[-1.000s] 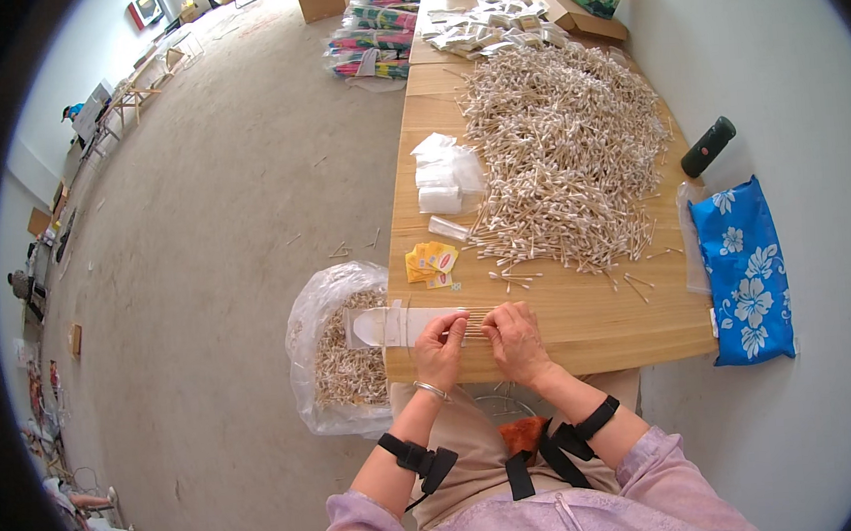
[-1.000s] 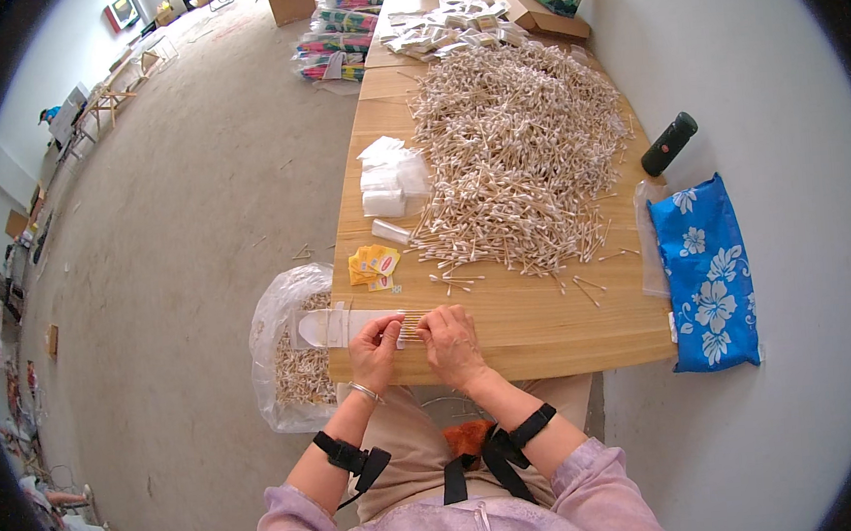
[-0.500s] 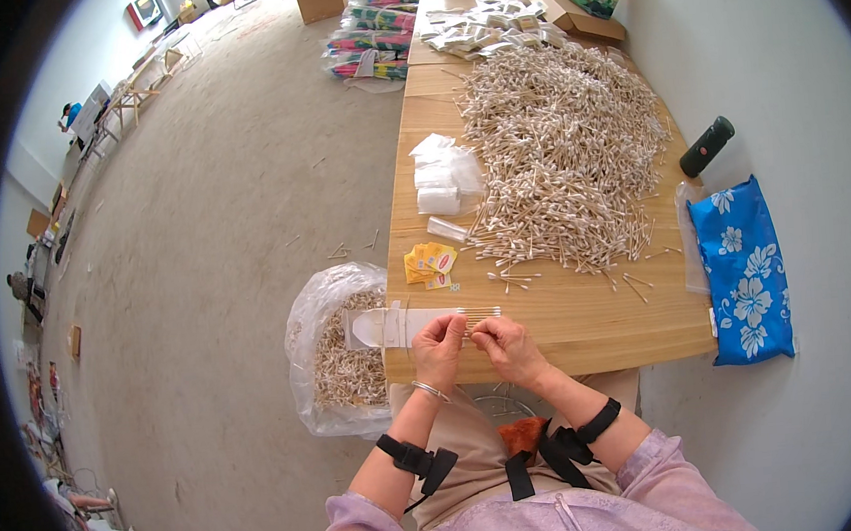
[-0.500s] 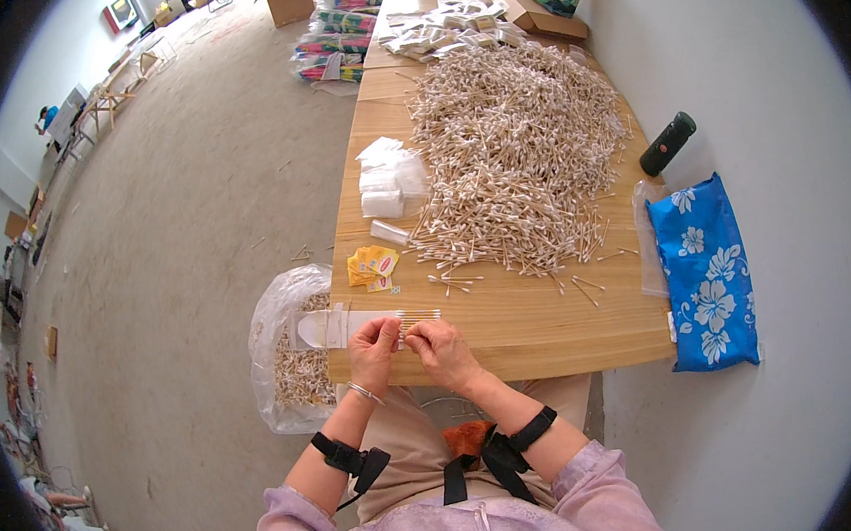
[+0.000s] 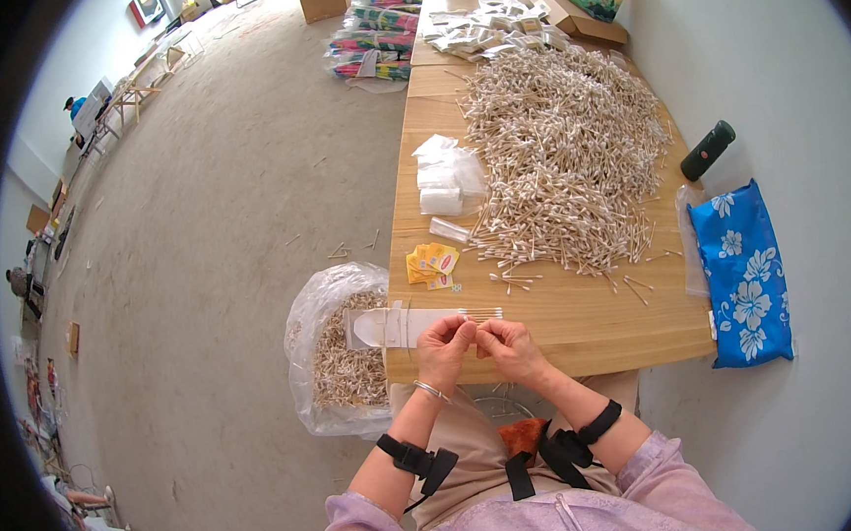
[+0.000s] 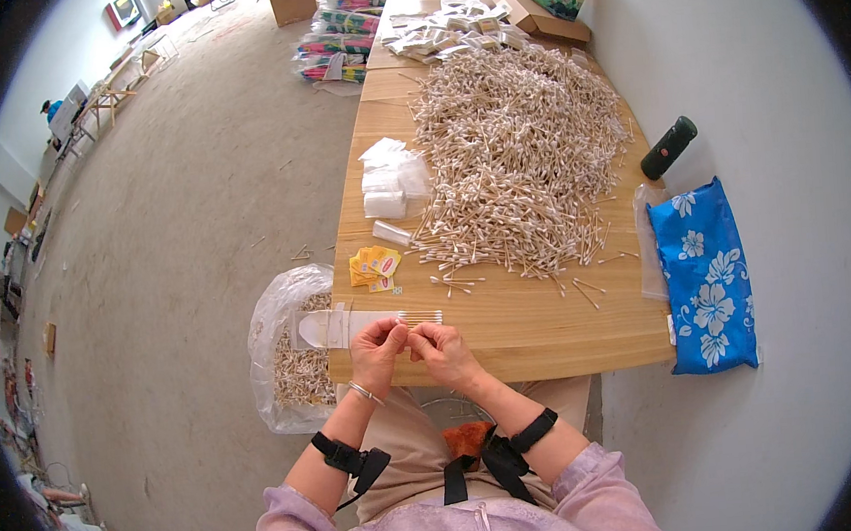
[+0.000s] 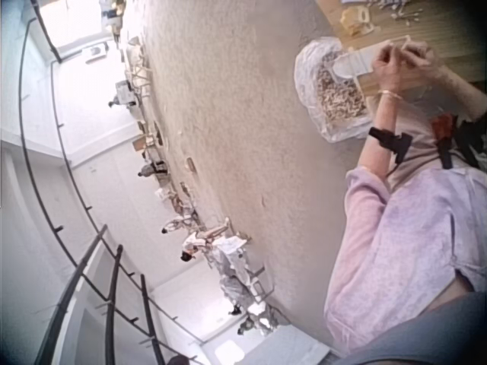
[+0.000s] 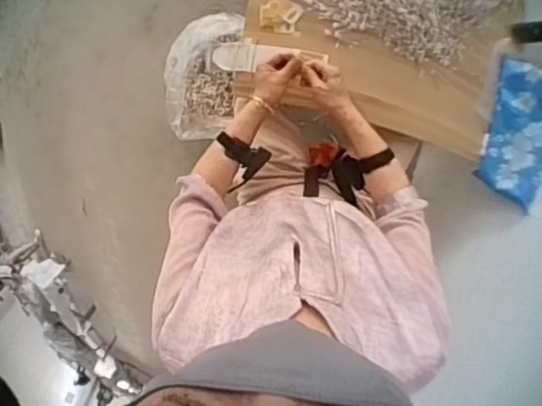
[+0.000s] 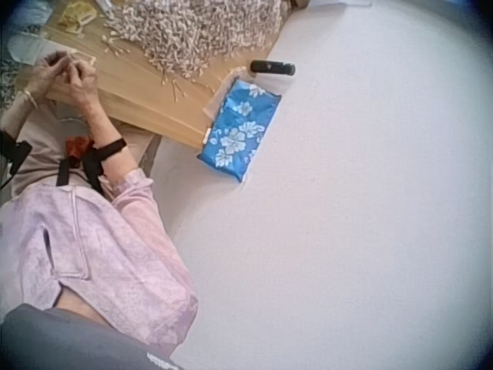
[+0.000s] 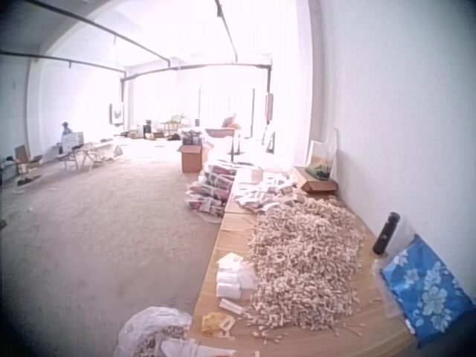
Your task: Sorting cotton buds and placing them into a small plastic bag.
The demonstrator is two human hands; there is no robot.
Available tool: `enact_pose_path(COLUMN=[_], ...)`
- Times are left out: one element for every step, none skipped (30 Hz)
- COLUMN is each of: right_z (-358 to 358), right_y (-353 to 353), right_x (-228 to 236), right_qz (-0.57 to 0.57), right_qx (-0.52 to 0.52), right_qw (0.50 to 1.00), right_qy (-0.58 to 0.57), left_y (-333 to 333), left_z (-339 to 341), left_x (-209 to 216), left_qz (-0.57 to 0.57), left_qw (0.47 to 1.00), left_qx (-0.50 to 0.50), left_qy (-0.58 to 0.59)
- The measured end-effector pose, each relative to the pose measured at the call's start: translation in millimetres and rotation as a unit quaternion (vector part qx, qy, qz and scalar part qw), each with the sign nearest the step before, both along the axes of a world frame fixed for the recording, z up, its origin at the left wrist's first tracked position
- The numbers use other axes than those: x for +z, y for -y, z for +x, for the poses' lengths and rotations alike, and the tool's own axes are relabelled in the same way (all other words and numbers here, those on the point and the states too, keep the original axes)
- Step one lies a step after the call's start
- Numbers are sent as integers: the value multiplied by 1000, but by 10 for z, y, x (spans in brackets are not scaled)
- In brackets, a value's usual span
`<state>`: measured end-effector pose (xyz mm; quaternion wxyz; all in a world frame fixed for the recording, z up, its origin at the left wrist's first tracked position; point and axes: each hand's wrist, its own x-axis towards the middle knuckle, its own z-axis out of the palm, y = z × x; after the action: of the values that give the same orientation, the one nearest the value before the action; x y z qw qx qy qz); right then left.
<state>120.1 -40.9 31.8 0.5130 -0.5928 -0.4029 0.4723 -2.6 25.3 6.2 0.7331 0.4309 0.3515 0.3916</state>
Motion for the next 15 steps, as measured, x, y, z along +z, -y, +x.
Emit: enact_pose_path(right_z=[10,24,32,38,42,34,25,8,-16,-30,-20,2,21,40,44], right_y=[4,13,14,13,15,16,17,14,8,7,14,21,29,37,37], right_x=[-33,-65,-69,-73,-76,-51,-33,-26,-20,-17,-36,-46,-55,-63,-34], right_qz=[2,3,1,0,0,4,8,8,22,36,37,31,24,25,16], right_qx=[1,1,6,11,11,14,16,16,7,-3,-2,2,6,5,16], right_qw=[1000,1000,1000,1000,1000,999,999,999,998,997,997,997,997,997,996], right_qy=[-18,-17,-21,-25,-24,-37,-50,-50,-59,-69,-68,-73,-79,-78,-91], left_y=[3,6,6,5,-4,-19,-32,-46,-67,-78,-77,-77,-76,-72,-62], left_z=[1,1,0,-1,0,-7,-17,-31,-44,-51,-53,-48,-42,-37,-41], left_x=[19,39,52,65,83,106,116,85,54,26,-3,-1,0,-5,-16], left_qz=[10,10,6,1,1,-20,-42,-42,-28,-13,-13,-2,10,10,7], left_qw=[1000,1000,1000,1000,1000,999,998,998,999,999,999,999,1000,1000,1000], left_qx=[-7,-7,-12,-17,-17,-19,-21,-21,-24,-28,-28,-21,-15,-15,-20], left_qy=[1,1,5,9,9,26,43,43,39,35,36,25,14,14,20])
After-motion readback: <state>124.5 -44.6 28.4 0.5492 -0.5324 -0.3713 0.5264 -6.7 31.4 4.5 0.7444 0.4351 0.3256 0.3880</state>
